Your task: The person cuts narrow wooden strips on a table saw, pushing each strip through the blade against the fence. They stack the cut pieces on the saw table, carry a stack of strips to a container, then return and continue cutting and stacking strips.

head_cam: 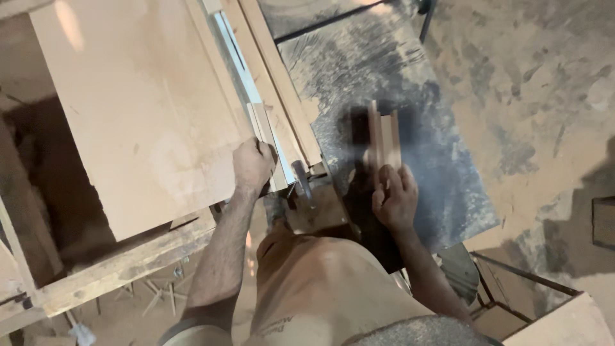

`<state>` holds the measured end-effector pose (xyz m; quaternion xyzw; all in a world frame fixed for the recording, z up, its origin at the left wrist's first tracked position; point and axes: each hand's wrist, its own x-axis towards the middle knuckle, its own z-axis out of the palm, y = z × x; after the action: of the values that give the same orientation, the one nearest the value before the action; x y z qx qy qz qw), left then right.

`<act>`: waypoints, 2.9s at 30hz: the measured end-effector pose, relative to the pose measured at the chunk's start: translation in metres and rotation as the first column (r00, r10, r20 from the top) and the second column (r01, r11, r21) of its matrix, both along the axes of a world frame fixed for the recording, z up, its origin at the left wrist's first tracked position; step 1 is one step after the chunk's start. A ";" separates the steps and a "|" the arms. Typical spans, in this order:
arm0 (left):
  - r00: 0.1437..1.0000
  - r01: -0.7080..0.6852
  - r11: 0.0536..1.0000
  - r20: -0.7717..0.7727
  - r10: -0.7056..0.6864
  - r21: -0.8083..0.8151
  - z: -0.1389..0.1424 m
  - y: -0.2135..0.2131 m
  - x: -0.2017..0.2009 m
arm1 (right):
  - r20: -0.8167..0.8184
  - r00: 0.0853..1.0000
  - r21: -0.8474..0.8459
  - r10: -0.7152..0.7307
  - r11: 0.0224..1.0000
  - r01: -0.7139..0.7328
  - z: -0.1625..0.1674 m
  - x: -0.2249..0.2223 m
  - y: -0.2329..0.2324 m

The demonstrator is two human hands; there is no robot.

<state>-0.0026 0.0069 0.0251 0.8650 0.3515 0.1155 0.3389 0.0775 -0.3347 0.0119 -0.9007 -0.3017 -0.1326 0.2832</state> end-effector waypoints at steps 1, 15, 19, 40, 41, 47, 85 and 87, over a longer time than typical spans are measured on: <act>0.996 -0.016 1.000 -0.090 0.016 -0.009 0.004 0.003 0.001 | -0.010 1.000 0.002 -0.002 1.000 0.002 -0.003 0.001 -0.001; 0.988 0.110 0.892 0.047 -0.145 0.438 -0.026 0.010 0.024 | 0.050 0.995 0.001 -0.081 0.997 0.081 -0.003 0.001 0.007; 0.984 0.130 0.856 0.040 -0.173 0.500 -0.034 0.034 0.042 | 0.035 0.999 0.028 -0.026 0.999 0.025 0.006 0.006 0.014; 0.940 0.209 0.945 0.213 -0.266 0.253 -0.012 0.311 0.269 | 0.092 0.976 -0.114 -0.198 0.972 0.207 0.003 0.001 0.011; 0.951 0.181 0.963 0.285 -0.119 -0.202 0.001 0.306 0.272 | 0.073 0.976 -0.105 -0.204 0.972 0.211 0.005 0.000 0.012; 0.736 0.447 0.892 0.539 -0.411 0.070 -0.007 0.067 0.223 | 0.007 0.979 -0.055 -0.203 0.978 0.203 0.016 0.000 0.023; 0.995 0.096 0.903 -0.067 -0.075 0.418 -0.025 -0.014 0.004 | 0.042 0.999 -0.041 0.003 0.999 -0.002 0.015 -0.037 -0.029; 0.995 0.101 0.874 -0.052 -0.086 0.474 -0.027 -0.009 0.010 | 0.065 0.998 -0.034 -0.018 0.999 0.020 0.015 -0.038 -0.022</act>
<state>0.0073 -0.0026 -0.0020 0.9393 0.2750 0.1693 0.1159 0.0396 -0.3566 0.0271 -0.9035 -0.3043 -0.1592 0.2564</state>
